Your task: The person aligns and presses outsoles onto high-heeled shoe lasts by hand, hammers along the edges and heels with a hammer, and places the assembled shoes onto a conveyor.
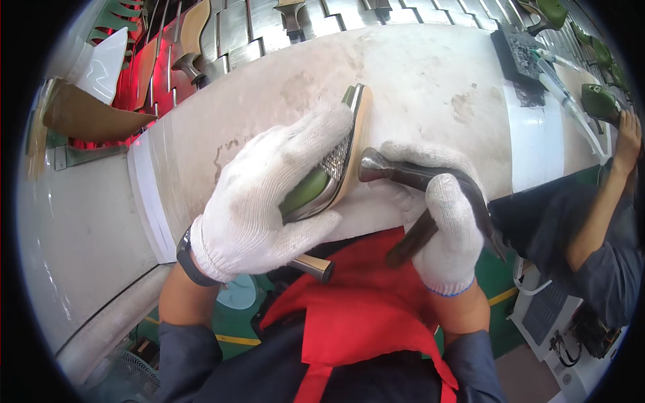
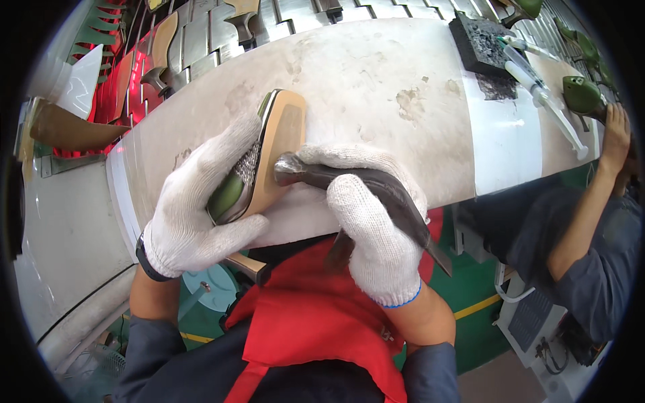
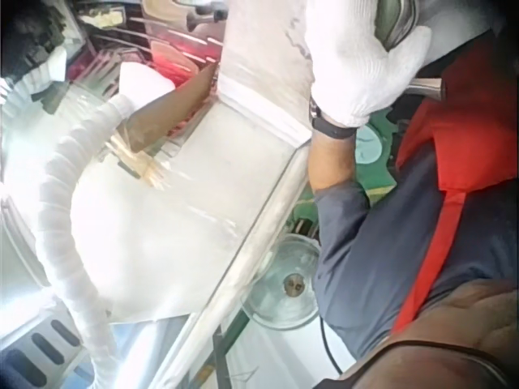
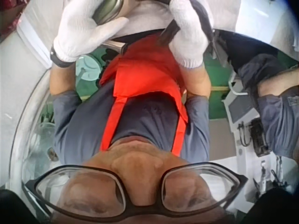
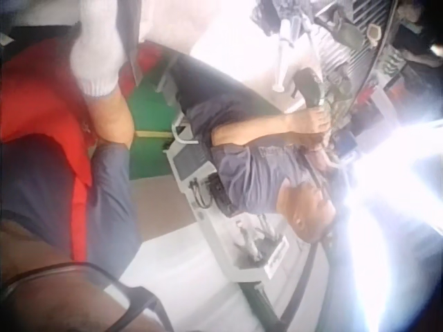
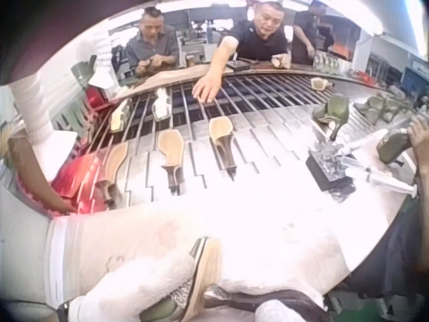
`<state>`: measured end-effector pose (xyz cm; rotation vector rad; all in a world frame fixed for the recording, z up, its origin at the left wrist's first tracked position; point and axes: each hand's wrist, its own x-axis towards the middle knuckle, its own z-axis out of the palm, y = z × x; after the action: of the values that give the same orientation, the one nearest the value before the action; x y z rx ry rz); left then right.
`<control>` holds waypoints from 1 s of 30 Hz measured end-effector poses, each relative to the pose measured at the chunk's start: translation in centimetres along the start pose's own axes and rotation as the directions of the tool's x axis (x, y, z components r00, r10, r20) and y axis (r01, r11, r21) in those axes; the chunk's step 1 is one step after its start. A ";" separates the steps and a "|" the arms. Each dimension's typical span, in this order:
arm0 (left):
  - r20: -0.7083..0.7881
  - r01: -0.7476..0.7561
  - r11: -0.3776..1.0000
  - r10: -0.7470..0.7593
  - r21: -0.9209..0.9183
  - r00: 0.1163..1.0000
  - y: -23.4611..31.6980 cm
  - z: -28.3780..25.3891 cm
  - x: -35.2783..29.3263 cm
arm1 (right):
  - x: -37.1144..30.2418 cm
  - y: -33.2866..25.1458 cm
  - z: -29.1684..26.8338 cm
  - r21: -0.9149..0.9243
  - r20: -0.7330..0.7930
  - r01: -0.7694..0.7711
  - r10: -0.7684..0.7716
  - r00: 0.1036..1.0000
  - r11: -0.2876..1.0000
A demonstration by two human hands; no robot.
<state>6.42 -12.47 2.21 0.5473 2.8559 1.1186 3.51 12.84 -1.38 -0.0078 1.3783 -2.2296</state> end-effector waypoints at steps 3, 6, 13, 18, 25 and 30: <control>-0.007 -0.021 1.000 0.022 0.007 1.000 -0.2 0.3 0.1 | 0.5 0.3 -0.2 0.067 0.049 -0.036 0.033 0.998 0.997; -0.011 -0.028 0.999 0.029 0.018 1.000 0.0 0.2 0.4 | 0.7 0.0 -0.8 0.049 0.066 -0.049 0.046 0.997 0.998; 0.022 -0.006 1.000 0.006 0.009 1.000 -0.3 0.2 0.4 | 1.5 0.1 -0.8 -0.042 0.111 -0.069 0.073 0.991 0.997; 0.008 -0.012 1.000 0.012 0.001 1.000 -0.3 0.4 0.7 | 1.6 -1.9 -0.7 -0.303 0.008 -0.111 0.119 0.993 0.946; -0.078 -0.079 0.997 0.078 -0.013 0.994 -0.6 1.3 0.3 | 5.3 -5.2 0.1 -0.556 0.183 0.198 -0.114 0.977 0.807; -0.107 -0.034 0.998 0.028 -0.055 0.994 -0.6 1.3 -0.4 | 8.2 -7.2 1.3 -0.696 0.229 0.251 -0.123 0.966 0.673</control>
<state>6.82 -12.15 0.84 0.5464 2.9029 1.2669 -6.30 10.79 3.18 -0.6258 2.1442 -1.6189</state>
